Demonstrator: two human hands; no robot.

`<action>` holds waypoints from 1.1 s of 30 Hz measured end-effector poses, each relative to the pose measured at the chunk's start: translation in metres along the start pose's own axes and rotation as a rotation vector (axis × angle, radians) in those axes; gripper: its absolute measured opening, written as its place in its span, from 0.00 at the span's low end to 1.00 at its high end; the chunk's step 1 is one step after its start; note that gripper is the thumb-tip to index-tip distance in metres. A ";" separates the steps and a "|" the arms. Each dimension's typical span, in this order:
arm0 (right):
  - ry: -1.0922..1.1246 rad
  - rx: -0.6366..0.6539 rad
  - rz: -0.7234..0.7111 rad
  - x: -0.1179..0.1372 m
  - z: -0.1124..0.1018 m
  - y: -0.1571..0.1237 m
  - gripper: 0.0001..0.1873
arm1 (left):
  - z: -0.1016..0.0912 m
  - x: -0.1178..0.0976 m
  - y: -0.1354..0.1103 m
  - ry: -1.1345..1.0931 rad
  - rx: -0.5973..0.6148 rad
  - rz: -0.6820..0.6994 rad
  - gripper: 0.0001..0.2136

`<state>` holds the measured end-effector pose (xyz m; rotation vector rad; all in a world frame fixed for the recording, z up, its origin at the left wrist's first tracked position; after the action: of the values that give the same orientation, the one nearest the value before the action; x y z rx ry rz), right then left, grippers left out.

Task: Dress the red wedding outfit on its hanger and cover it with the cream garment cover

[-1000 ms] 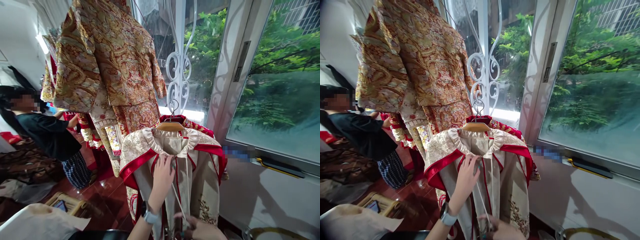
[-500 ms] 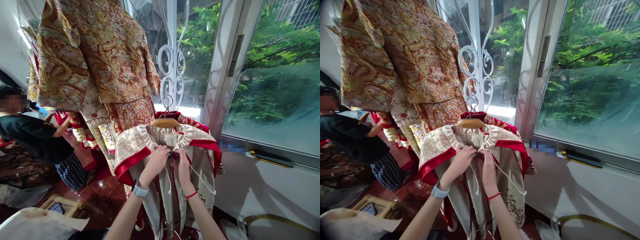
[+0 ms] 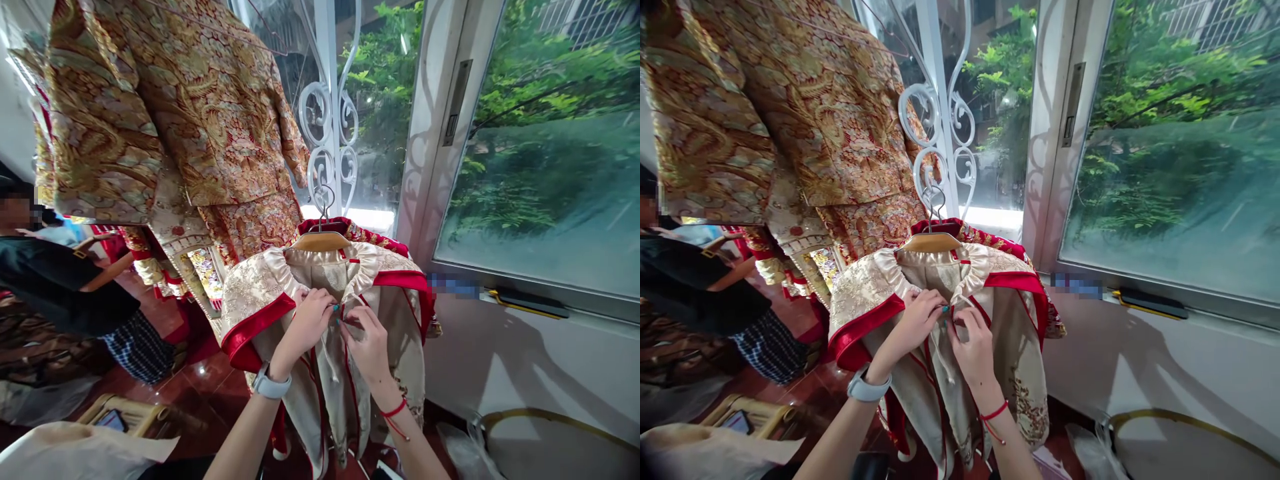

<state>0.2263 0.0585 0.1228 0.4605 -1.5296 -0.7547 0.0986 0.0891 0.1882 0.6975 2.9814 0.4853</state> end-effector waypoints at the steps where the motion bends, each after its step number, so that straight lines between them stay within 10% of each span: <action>1: -0.010 0.012 -0.008 0.000 0.000 0.001 0.08 | 0.000 -0.001 -0.001 0.009 -0.005 -0.006 0.13; 21: -0.112 0.138 0.083 0.007 -0.011 0.021 0.09 | -0.008 -0.027 -0.007 0.307 -0.085 0.028 0.11; 29: -0.099 0.164 0.489 -0.059 -0.034 -0.095 0.21 | -0.010 -0.014 -0.045 0.159 -0.051 -0.061 0.12; 33: -0.198 0.041 0.393 -0.034 -0.056 -0.062 0.17 | -0.028 -0.002 -0.051 0.067 -0.264 -0.265 0.07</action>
<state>0.2761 0.0282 0.0537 0.1079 -1.7544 -0.4719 0.0756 0.0371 0.1991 0.2650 2.9262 0.8724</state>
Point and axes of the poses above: each hand's wrist, its own y-axis towards the middle knuckle, its own z-axis out of the palm, x = y × z, the point moved 3 cm from there along y, towards the middle knuckle, and after that the axes turned 15 degrees about y, right-handed, at the moved point
